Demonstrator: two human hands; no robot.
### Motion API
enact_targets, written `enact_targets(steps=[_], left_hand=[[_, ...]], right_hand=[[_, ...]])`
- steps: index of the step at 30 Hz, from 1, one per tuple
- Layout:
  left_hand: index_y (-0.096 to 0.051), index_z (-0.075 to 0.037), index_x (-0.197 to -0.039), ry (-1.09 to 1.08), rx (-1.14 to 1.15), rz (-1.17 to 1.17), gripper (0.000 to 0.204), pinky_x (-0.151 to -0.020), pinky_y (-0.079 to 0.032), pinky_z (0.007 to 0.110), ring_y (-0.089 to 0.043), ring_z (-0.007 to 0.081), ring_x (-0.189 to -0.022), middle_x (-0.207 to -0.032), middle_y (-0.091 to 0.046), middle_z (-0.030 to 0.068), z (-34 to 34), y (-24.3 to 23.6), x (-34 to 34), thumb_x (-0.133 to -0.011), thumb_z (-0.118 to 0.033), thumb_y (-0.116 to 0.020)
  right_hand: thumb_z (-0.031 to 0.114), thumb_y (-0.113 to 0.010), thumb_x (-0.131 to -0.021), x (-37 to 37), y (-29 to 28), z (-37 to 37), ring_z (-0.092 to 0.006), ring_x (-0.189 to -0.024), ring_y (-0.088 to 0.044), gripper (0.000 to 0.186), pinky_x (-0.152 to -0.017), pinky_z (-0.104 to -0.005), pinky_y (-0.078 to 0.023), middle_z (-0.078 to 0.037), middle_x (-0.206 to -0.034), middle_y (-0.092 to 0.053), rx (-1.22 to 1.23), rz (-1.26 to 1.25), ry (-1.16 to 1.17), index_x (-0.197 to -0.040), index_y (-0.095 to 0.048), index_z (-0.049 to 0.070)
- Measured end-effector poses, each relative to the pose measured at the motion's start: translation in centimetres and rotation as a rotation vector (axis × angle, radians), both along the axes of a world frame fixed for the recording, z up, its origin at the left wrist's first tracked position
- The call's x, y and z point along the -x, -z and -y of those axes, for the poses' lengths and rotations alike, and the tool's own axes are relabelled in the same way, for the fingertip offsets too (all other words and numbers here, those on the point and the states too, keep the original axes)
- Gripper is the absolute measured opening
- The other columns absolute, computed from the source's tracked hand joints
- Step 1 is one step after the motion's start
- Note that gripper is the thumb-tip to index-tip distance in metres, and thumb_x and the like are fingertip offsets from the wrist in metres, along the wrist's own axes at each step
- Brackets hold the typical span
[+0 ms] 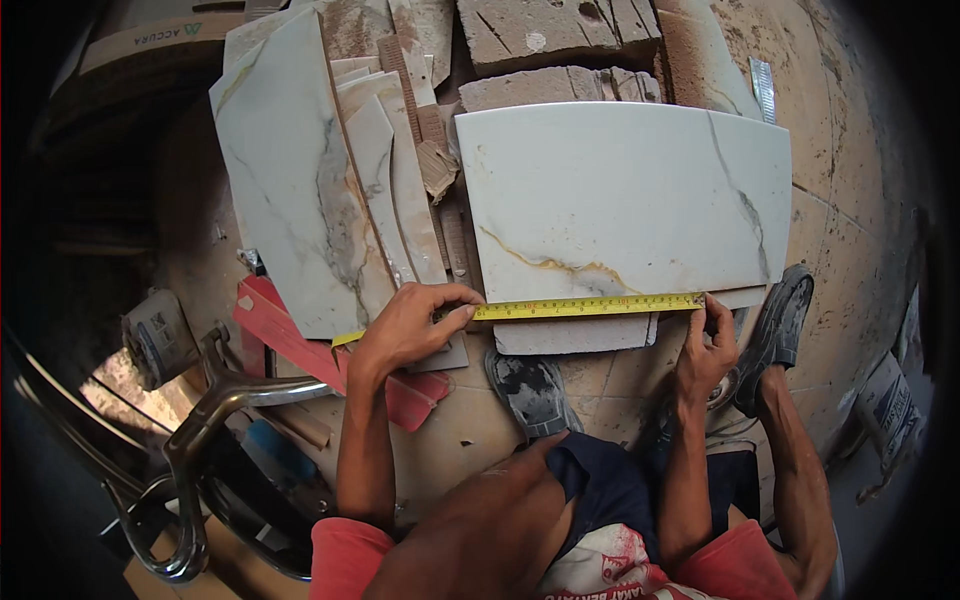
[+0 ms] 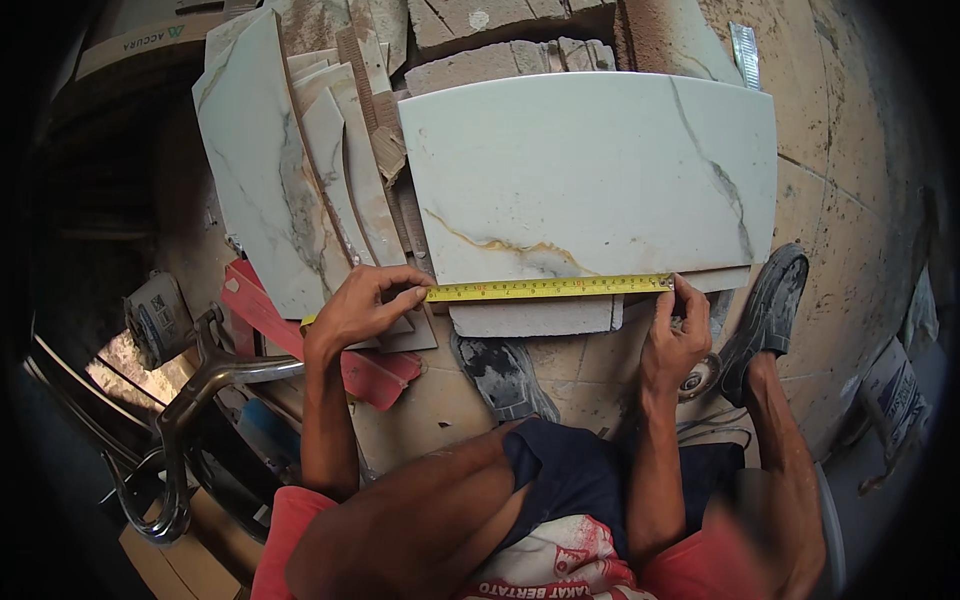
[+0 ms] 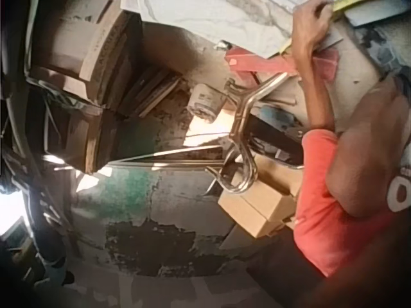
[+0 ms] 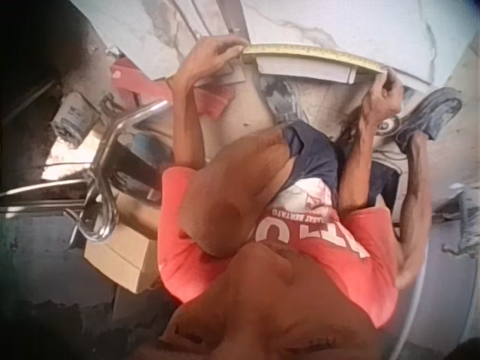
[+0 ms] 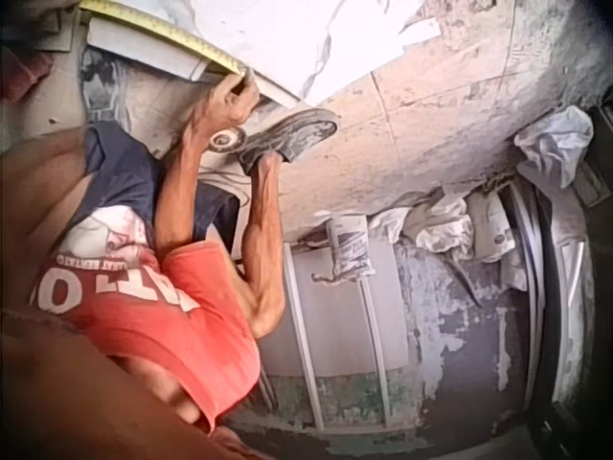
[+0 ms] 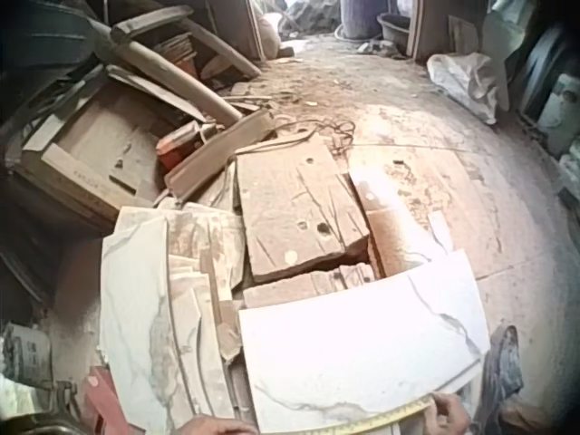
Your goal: Measuring and marking tile dimensions using a tape measure and pencil at a renovation site.
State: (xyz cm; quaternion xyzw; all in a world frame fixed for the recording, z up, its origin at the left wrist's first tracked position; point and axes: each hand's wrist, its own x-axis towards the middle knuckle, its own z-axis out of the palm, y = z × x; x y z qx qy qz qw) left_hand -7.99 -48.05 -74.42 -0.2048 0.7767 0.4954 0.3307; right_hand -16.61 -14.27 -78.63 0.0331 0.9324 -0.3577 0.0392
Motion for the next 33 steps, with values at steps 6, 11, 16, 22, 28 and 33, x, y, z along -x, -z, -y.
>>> enact_targets(steps=[6, 11, 16, 22, 28, 33], left_hand=[[-0.066, -0.001, -0.103, 0.016, -0.030, -0.058, 0.024, -0.067, -0.048, 0.031, -0.060, 0.0176, -0.066, -0.078, -0.067, 0.0125, 0.27, 0.18, -0.19, -0.086, -0.017, -0.059], [-0.066, -0.002, -0.102, -0.004, -0.028, -0.162, 0.024, -0.072, -0.049, 0.032, -0.064, 0.0228, -0.072, -0.084, -0.069, 0.0137, 0.15, 0.74, -0.81, -0.086, -0.018, -0.060], [-0.067, -0.002, -0.103, 0.006, -0.054, -0.148, 0.024, -0.072, -0.049, 0.032, -0.063, 0.0220, -0.071, -0.083, -0.068, 0.0141, 0.20, 1.01, -0.76, -0.087, -0.019, -0.060], [-0.066, -0.002, -0.103, 0.010, -0.061, -0.129, 0.024, -0.071, -0.048, 0.032, -0.061, 0.0216, -0.070, -0.081, -0.067, 0.0132, 0.23, 0.94, -0.82, -0.087, -0.019, -0.060], [-0.066, -0.002, -0.103, 0.011, -0.066, -0.106, 0.023, -0.072, -0.048, 0.033, -0.061, 0.0214, -0.070, -0.081, -0.067, 0.0130, 0.24, 0.79, -0.54, -0.088, -0.019, -0.060], [-0.066, -0.002, -0.103, 0.020, -0.070, -0.124, 0.022, -0.073, -0.048, 0.033, -0.061, 0.0220, -0.072, -0.082, -0.067, 0.0134, 0.39, 1.02, -0.74, -0.088, -0.017, -0.059]], right_hand=[[0.002, -0.058, -0.088, 0.16, -0.18, 0.21, -0.0190, -0.086, -0.063, 0.020, -0.080, -0.0306, -0.049, -0.012, -0.095, -0.067, 0.008, 0.001, 0.018, -0.105, -0.064, -0.004], [0.004, -0.058, -0.088, -0.05, 0.29, -0.12, -0.0179, -0.087, -0.063, 0.020, -0.079, -0.0294, -0.049, -0.012, -0.096, -0.068, 0.008, 0.021, 0.037, -0.106, -0.064, -0.004], [0.005, -0.057, -0.089, 0.01, 0.16, -0.20, -0.0167, -0.087, -0.063, 0.020, -0.076, -0.0277, -0.049, -0.012, -0.096, -0.068, 0.040, 0.062, 0.076, -0.106, -0.064, -0.004], [0.006, -0.058, -0.089, 0.08, -0.07, 0.04, -0.0160, -0.085, -0.063, 0.020, -0.074, -0.0274, -0.050, -0.010, -0.095, -0.068, 0.012, 0.055, 0.063, -0.106, -0.065, -0.002], [0.007, -0.058, -0.088, 0.12, -0.03, -0.07, -0.0151, -0.083, -0.064, 0.020, -0.072, -0.0277, -0.050, -0.010, -0.094, -0.069, -0.010, 0.030, 0.056, -0.105, -0.066, -0.002], [0.006, -0.058, -0.088, 0.12, -0.18, 0.18, -0.0150, -0.082, -0.063, 0.020, -0.072, -0.0279, -0.050, -0.010, -0.094, -0.069, -0.006, 0.032, 0.050, -0.104, -0.066, -0.002]])
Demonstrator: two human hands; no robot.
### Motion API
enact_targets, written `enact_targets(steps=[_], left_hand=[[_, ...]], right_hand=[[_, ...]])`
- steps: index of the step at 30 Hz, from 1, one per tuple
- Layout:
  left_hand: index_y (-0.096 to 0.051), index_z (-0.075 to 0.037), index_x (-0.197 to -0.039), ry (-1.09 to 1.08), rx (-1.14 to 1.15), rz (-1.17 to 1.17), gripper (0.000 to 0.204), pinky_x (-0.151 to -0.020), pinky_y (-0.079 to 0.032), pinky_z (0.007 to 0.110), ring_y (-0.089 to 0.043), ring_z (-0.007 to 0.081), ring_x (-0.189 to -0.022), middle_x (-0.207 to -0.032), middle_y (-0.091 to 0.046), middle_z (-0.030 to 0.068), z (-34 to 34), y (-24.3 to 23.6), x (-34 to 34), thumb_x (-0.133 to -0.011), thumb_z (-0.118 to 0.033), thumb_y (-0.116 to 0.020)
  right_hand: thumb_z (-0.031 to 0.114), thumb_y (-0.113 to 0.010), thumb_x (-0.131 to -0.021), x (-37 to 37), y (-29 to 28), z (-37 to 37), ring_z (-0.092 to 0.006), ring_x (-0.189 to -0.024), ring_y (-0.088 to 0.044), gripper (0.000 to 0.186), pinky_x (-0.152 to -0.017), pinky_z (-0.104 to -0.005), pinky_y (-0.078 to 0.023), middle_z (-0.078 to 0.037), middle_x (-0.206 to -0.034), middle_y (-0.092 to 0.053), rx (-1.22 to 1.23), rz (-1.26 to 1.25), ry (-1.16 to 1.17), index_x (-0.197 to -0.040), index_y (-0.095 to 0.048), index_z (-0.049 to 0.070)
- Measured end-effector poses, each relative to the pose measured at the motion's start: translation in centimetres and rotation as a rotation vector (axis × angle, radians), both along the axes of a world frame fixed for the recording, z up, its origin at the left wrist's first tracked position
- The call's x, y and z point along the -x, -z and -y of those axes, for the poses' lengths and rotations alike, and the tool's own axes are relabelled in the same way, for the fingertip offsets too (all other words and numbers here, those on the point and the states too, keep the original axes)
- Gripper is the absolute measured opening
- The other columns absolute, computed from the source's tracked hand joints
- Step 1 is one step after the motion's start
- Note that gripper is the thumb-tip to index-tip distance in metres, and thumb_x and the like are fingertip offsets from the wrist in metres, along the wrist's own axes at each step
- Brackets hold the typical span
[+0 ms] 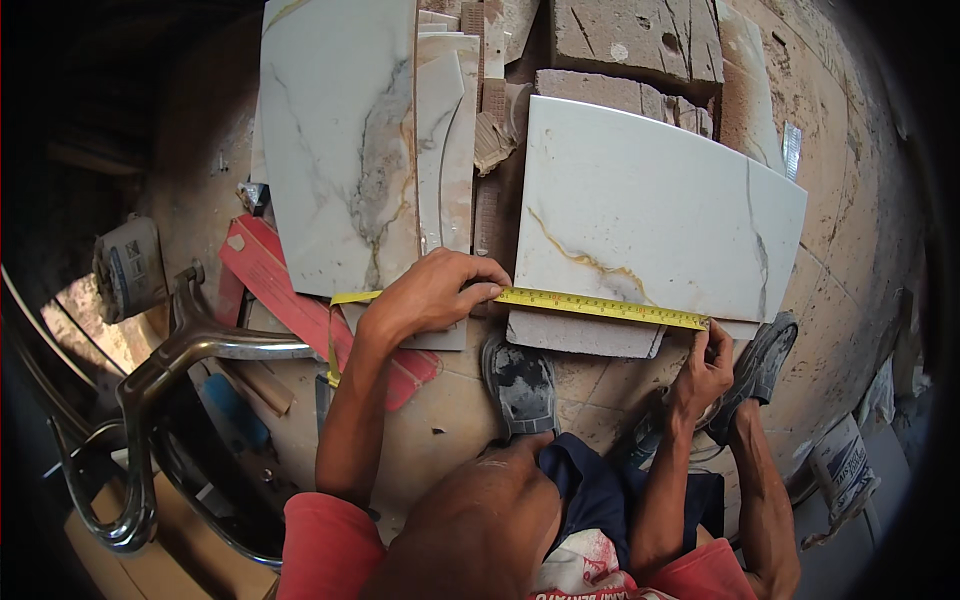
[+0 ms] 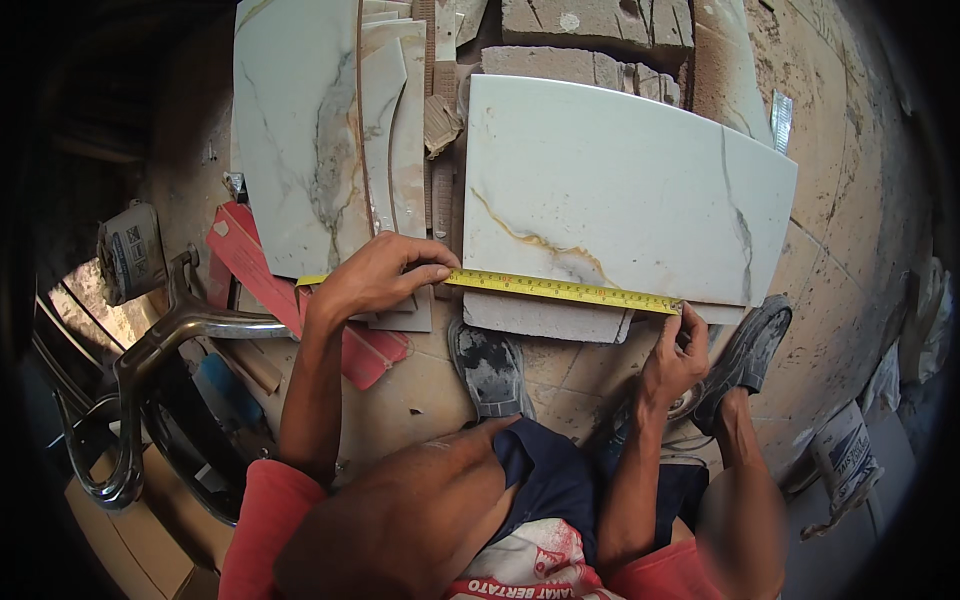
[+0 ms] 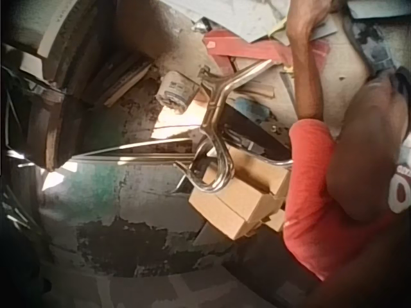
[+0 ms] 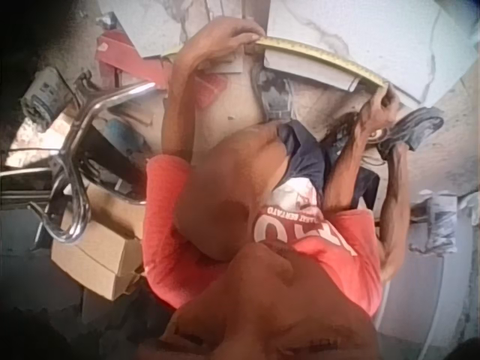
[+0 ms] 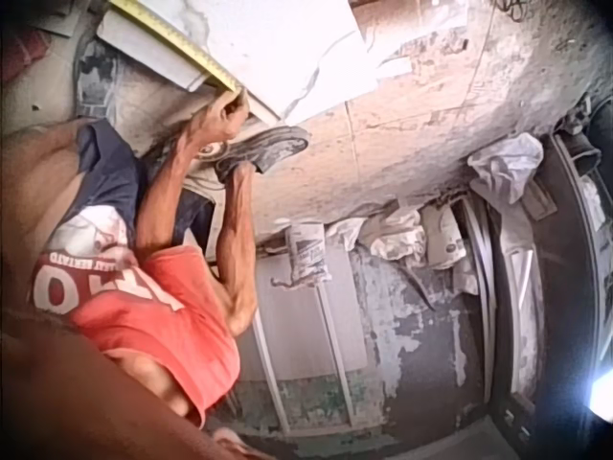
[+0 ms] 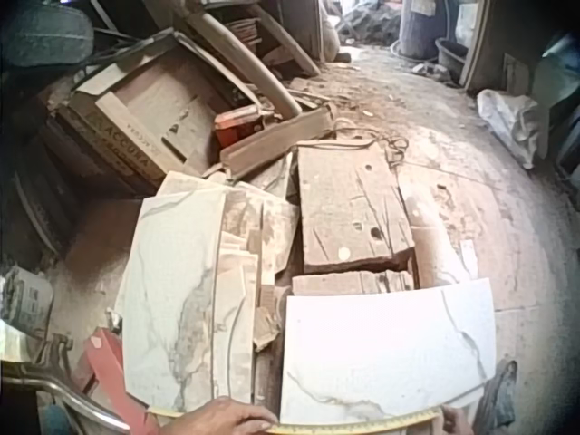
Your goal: Measuring and marking tile dimensions using a tape measure and pencil at a renovation site.
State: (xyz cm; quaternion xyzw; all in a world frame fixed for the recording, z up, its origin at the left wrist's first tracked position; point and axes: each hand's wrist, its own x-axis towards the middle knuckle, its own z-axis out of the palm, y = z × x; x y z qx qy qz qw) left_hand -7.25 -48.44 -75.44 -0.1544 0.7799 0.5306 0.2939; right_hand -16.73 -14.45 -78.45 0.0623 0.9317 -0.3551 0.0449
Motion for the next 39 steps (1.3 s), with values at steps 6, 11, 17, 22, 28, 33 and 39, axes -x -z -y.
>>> enact_targets(steps=[6, 11, 17, 22, 28, 33, 39], left_hand=[[-0.064, -0.001, -0.105, 0.024, -0.018, -0.011, 0.022, -0.073, -0.047, 0.033, -0.059, 0.0219, -0.072, -0.082, -0.066, 0.0129, 0.24, 0.11, -0.18, -0.089, -0.015, -0.058], [-0.064, -0.002, -0.107, 0.031, -0.018, -0.003, 0.023, -0.071, -0.046, 0.032, -0.058, 0.0203, -0.070, -0.082, -0.065, 0.0119, 0.25, 0.16, -0.10, -0.089, -0.014, -0.057], [-0.065, -0.003, -0.107, 0.007, -0.019, -0.008, 0.023, -0.069, -0.046, 0.031, -0.058, 0.0172, -0.070, -0.081, -0.066, 0.0103, 0.21, 0.02, -0.07, -0.089, -0.015, -0.057], [-0.065, -0.003, -0.107, 0.004, -0.022, 0.002, 0.023, -0.069, -0.046, 0.031, -0.058, 0.0169, -0.069, -0.080, -0.066, 0.0103, 0.21, 0.16, -0.13, -0.089, -0.015, -0.057], [-0.065, -0.002, -0.107, -0.016, -0.039, -0.012, 0.023, -0.069, -0.046, 0.030, -0.058, 0.0163, -0.070, -0.081, -0.066, 0.0102, 0.23, 0.21, -0.26, -0.089, -0.014, -0.057], [-0.065, -0.002, -0.106, -0.002, -0.029, 0.006, 0.023, -0.069, -0.047, 0.030, -0.059, 0.0163, -0.071, -0.081, -0.067, 0.0104, 0.24, -0.01, 0.02, -0.089, -0.014, -0.058], [-0.065, -0.002, -0.106, -0.016, -0.021, -0.012, 0.022, -0.069, -0.047, 0.030, -0.059, 0.0157, -0.071, -0.081, -0.067, 0.0107, 0.08, 0.17, -0.23, -0.088, -0.014, -0.058]], right_hand=[[0.006, -0.058, -0.089, 0.06, 0.06, -0.08, -0.0150, -0.082, -0.063, 0.019, -0.072, -0.0284, -0.051, -0.011, -0.092, -0.068, -0.001, -0.029, -0.023, -0.104, -0.065, -0.003], [0.006, -0.058, -0.089, 0.08, 0.22, -0.28, -0.0143, -0.082, -0.062, 0.019, -0.070, -0.0271, -0.051, -0.010, -0.092, -0.068, 0.011, -0.035, -0.032, -0.104, -0.065, -0.003], [0.006, -0.058, -0.089, 0.11, -0.15, 0.13, -0.0135, -0.081, -0.062, 0.019, -0.069, -0.0263, -0.051, -0.009, -0.092, -0.068, 0.013, -0.021, -0.019, -0.104, -0.065, -0.003], [0.006, -0.058, -0.089, 0.10, -0.05, 0.05, -0.0137, -0.080, -0.063, 0.019, -0.069, -0.0265, -0.051, -0.010, -0.092, -0.068, 0.010, -0.026, -0.019, -0.104, -0.065, -0.003], [0.006, -0.058, -0.089, 0.08, 0.08, 0.05, -0.0142, -0.081, -0.063, 0.019, -0.068, -0.0268, -0.051, -0.010, -0.092, -0.069, 0.013, -0.039, -0.031, -0.103, -0.065, -0.003], [0.006, -0.058, -0.089, 0.15, -0.07, 0.06, -0.0155, -0.082, -0.064, 0.019, -0.071, -0.0286, -0.051, -0.011, -0.092, -0.069, -0.009, -0.027, -0.028, -0.103, -0.065, -0.003], [0.006, -0.058, -0.089, 0.19, -0.09, 0.00, -0.0161, -0.083, -0.064, 0.019, -0.072, -0.0281, -0.051, -0.012, -0.093, -0.068, -0.005, -0.024, -0.040, -0.103, -0.065, -0.004]])
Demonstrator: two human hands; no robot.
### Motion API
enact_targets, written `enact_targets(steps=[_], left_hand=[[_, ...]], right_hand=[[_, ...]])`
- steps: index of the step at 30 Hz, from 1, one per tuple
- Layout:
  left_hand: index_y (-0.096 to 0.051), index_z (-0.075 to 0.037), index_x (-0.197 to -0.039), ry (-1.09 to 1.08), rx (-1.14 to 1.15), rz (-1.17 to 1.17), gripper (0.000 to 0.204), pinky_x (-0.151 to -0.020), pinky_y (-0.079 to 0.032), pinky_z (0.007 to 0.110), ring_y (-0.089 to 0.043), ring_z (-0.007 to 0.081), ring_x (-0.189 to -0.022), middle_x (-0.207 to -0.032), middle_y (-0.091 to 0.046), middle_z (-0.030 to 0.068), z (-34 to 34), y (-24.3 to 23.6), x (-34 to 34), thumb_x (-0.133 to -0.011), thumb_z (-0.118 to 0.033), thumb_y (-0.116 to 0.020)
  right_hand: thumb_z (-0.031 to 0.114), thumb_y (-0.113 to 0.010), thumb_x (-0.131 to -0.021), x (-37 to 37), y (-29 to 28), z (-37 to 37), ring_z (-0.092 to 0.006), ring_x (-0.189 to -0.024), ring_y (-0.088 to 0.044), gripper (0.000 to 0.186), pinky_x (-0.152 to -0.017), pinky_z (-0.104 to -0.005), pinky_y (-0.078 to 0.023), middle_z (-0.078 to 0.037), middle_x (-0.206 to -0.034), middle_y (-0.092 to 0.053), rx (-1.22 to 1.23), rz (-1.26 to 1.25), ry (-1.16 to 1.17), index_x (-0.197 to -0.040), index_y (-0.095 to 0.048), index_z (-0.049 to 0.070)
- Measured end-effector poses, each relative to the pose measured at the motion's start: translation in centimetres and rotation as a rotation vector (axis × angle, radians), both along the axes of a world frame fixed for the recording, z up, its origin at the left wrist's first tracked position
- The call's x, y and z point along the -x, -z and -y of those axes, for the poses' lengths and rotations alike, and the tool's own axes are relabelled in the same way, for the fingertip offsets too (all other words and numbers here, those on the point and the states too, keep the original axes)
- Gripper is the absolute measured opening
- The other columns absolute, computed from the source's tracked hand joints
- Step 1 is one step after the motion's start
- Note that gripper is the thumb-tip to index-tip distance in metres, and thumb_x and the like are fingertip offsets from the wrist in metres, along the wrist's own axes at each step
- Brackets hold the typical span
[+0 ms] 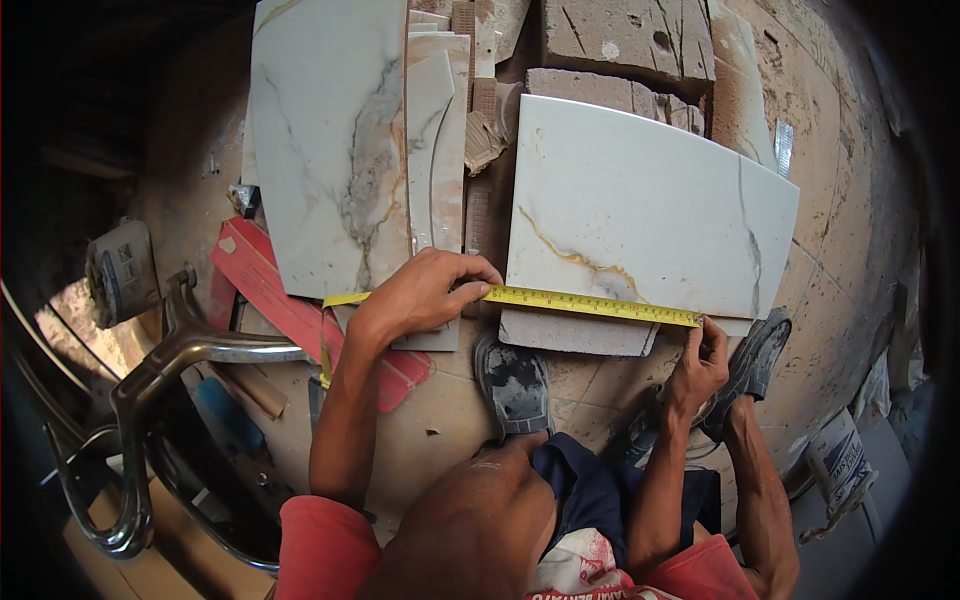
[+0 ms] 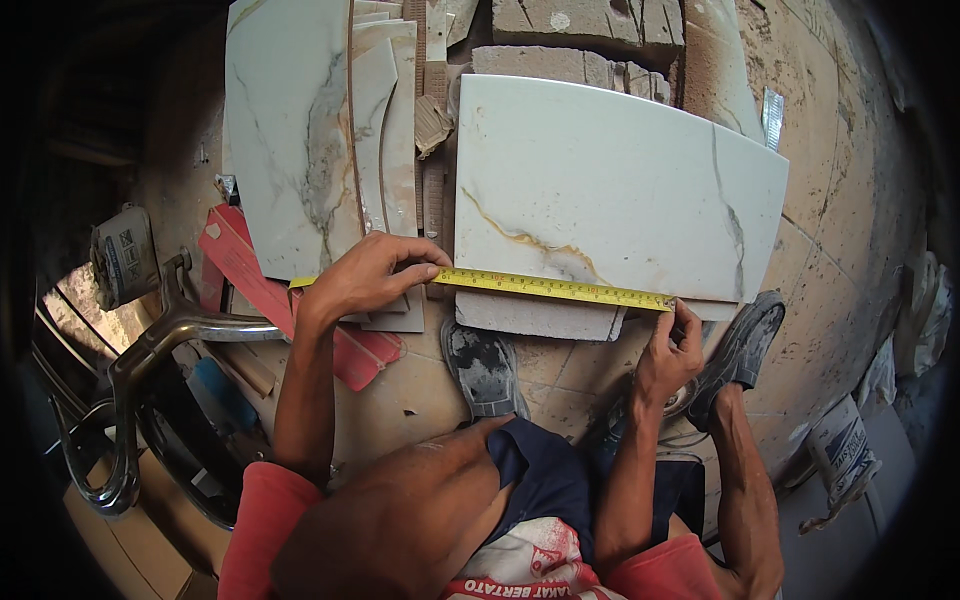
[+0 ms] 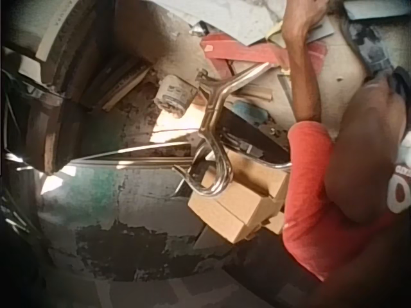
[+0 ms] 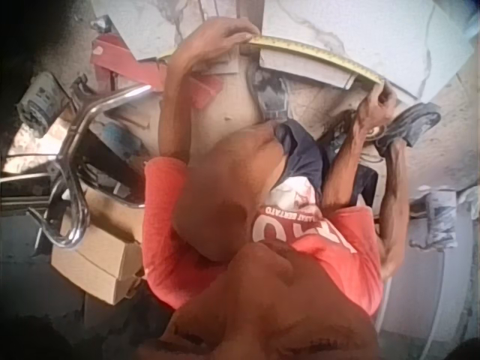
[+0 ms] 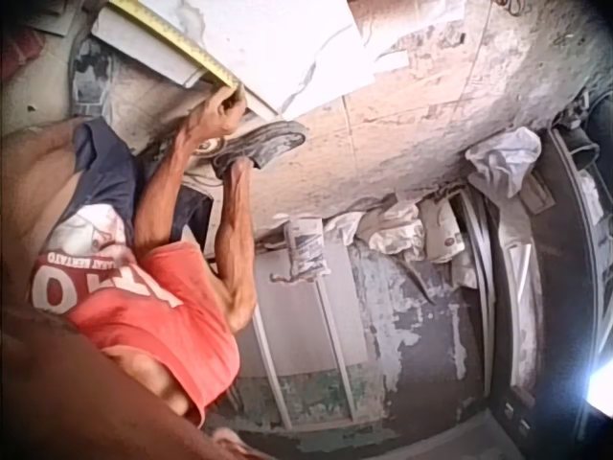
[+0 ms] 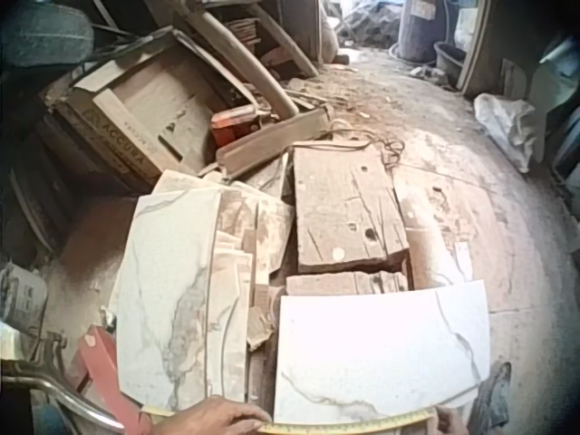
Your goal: Measuring and marking tile dimensions using a tape measure and pencil at a renovation site.
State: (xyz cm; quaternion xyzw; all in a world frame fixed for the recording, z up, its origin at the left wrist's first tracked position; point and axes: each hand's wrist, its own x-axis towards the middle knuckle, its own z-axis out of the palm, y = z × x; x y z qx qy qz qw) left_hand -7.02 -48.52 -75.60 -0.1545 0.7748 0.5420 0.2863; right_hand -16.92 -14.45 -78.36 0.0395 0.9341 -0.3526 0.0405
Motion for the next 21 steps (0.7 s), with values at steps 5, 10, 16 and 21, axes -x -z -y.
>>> enact_targets(steps=[5, 10, 16, 21], left_hand=[[-0.065, 0.000, -0.102, -0.039, 0.029, 0.034, 0.022, -0.067, -0.046, 0.030, -0.058, 0.0149, -0.067, -0.076, -0.066, 0.0109, -0.6, -0.5, 0.5, -0.087, -0.015, -0.060], [-0.064, 0.003, -0.096, -0.086, 0.057, 0.066, 0.021, -0.064, -0.045, 0.030, -0.056, 0.0143, -0.064, -0.072, -0.064, 0.0103, -1.0, -0.6, 0.8, -0.086, -0.016, -0.062], [-0.066, 0.000, -0.094, -0.099, 0.090, 0.074, 0.021, -0.067, -0.049, 0.036, -0.065, 0.0284, -0.071, -0.077, -0.068, 0.0143, -1.3, -0.7, 0.9, -0.083, -0.017, -0.061], [-0.066, 0.000, -0.093, -0.076, 0.137, 0.071, 0.020, -0.067, -0.048, 0.033, -0.063, 0.0221, -0.068, -0.074, -0.067, 0.0123, -1.3, -0.5, 0.9, -0.084, -0.017, -0.062]], right_hand=[[0.006, -0.057, -0.090, 0.1, -0.2, -0.2, -0.0140, -0.081, -0.061, 0.019, -0.070, -0.0265, -0.051, -0.011, -0.093, -0.067, 0.059, 0.032, 0.057, -0.105, -0.063, -0.005], [0.007, -0.056, -0.091, 0.2, -0.4, -0.4, -0.0122, -0.079, -0.059, 0.021, -0.067, -0.0248, -0.050, -0.011, -0.093, -0.066, 0.082, 0.038, 0.090, -0.107, -0.061, -0.006], [0.008, -0.056, -0.091, 0.4, -0.6, -0.2, -0.0126, -0.079, -0.060, 0.020, -0.065, -0.0253, -0.050, -0.010, -0.093, -0.066, 0.032, 0.014, 0.068, -0.105, -0.062, -0.005], [0.007, -0.057, -0.090, 0.5, -0.4, -0.3, -0.0135, -0.079, -0.061, 0.018, -0.070, -0.0269, -0.051, -0.010, -0.091, -0.067, 0.017, 0.003, 0.058, -0.103, -0.063, -0.004]])
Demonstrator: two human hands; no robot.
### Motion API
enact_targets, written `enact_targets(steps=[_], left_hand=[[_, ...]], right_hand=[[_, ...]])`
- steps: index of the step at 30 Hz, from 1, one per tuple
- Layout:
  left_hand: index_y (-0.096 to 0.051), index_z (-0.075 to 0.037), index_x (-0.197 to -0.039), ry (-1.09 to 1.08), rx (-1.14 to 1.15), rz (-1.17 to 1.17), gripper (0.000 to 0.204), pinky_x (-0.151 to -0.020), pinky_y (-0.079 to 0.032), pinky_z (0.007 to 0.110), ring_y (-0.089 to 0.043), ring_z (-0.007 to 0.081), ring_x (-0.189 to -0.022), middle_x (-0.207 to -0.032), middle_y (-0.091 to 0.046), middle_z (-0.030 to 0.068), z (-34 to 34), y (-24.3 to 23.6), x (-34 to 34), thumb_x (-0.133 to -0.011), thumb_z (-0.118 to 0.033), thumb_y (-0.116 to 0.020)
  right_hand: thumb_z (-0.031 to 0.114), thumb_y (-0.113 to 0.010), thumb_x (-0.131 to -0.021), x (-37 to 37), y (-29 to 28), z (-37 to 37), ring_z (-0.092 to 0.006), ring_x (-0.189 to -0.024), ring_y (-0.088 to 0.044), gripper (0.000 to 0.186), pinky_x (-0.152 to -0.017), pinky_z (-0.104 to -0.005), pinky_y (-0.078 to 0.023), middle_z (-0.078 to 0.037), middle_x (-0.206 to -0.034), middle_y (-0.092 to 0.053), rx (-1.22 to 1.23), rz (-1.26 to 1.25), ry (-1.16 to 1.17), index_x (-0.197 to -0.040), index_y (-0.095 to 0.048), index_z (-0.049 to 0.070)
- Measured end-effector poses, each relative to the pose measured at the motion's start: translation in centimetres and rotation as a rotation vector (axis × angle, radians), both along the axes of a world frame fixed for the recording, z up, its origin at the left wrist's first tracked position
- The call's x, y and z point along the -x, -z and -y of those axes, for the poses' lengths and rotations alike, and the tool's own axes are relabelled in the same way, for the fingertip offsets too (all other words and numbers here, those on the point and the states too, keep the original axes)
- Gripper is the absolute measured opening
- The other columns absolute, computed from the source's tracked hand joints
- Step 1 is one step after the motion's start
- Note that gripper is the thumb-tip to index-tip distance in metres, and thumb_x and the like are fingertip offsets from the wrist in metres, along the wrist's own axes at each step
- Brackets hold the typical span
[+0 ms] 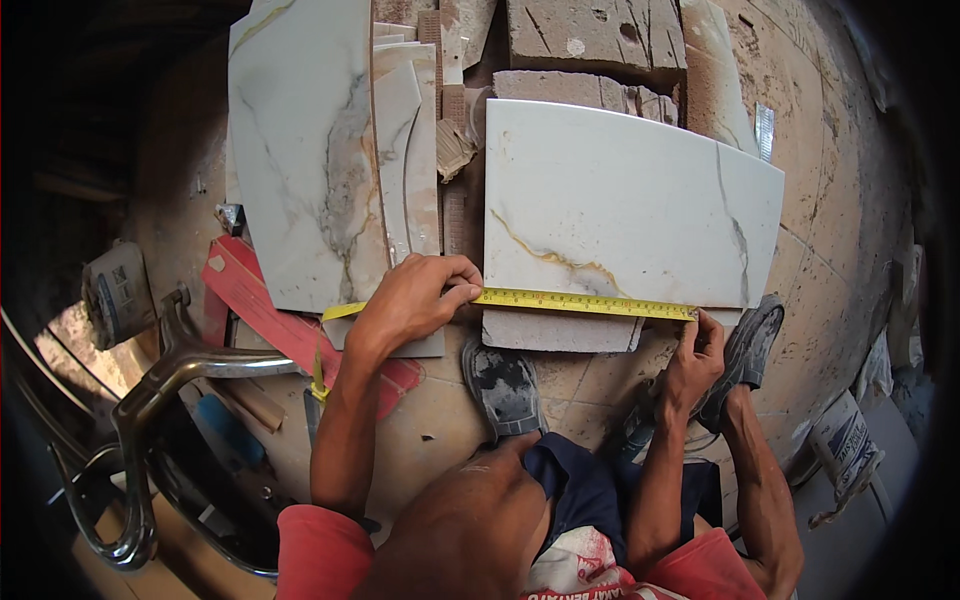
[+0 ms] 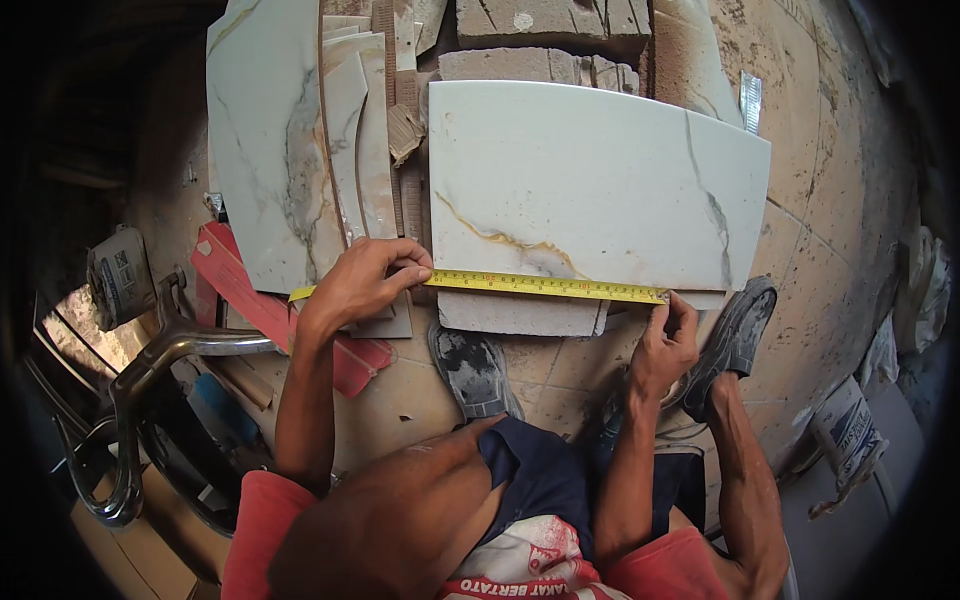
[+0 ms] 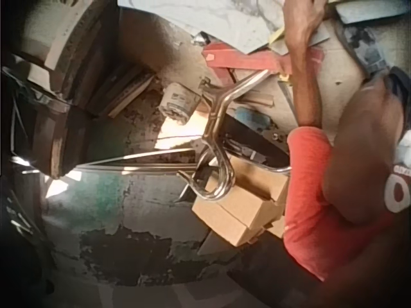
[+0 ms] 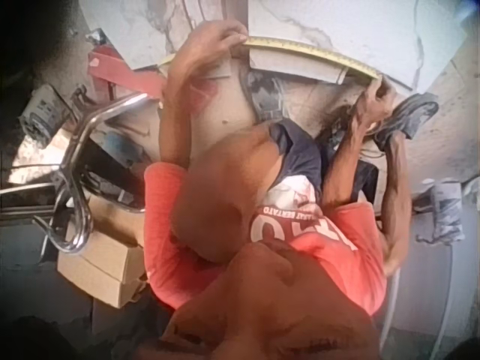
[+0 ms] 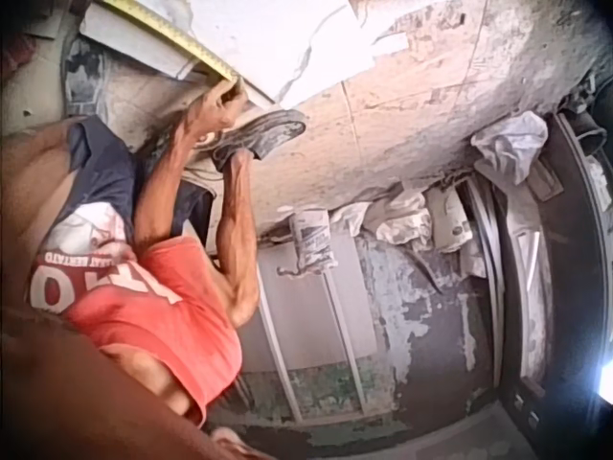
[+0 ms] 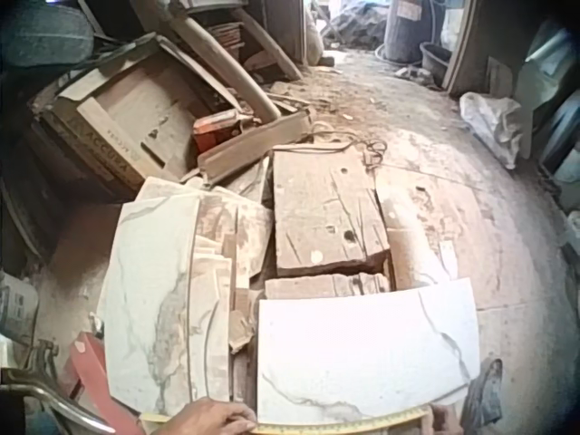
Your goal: Measuring and marking tile dimensions using a tape measure and pencil at a renovation site.
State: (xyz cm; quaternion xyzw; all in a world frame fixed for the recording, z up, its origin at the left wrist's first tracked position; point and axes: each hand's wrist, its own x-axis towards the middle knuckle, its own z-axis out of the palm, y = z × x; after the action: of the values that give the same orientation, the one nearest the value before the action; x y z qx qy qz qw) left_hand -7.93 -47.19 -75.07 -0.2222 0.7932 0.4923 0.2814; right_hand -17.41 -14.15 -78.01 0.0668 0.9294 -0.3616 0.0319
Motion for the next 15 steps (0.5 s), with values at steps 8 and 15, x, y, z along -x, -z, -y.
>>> enact_targets(steps=[8, 15], left_hand=[[-0.068, -0.003, -0.092, 0.012, 0.023, 0.040, 0.021, -0.070, -0.049, 0.037, -0.066, 0.0295, -0.075, -0.079, -0.068, 0.0143, -0.14, 0.34, 0.14, -0.082, -0.021, -0.062], [-0.066, 0.002, -0.092, 0.003, 0.023, 0.089, 0.019, -0.071, -0.048, 0.029, -0.065, 0.0154, -0.075, -0.078, -0.069, 0.0103, -0.27, -0.12, 0.69, -0.084, -0.015, -0.064]], right_hand=[[0.005, -0.058, -0.090, 0.00, 0.03, -0.01, -0.0133, -0.077, -0.063, 0.016, -0.071, -0.0271, -0.051, -0.009, -0.087, -0.068, 0.003, 0.008, 0.011, -0.102, -0.063, -0.003], [0.005, -0.057, -0.089, 0.25, -0.13, -0.14, -0.0158, -0.072, -0.065, 0.014, -0.067, -0.0288, -0.051, -0.011, -0.083, -0.068, -0.027, 0.016, 0.006, -0.099, -0.063, -0.003]])
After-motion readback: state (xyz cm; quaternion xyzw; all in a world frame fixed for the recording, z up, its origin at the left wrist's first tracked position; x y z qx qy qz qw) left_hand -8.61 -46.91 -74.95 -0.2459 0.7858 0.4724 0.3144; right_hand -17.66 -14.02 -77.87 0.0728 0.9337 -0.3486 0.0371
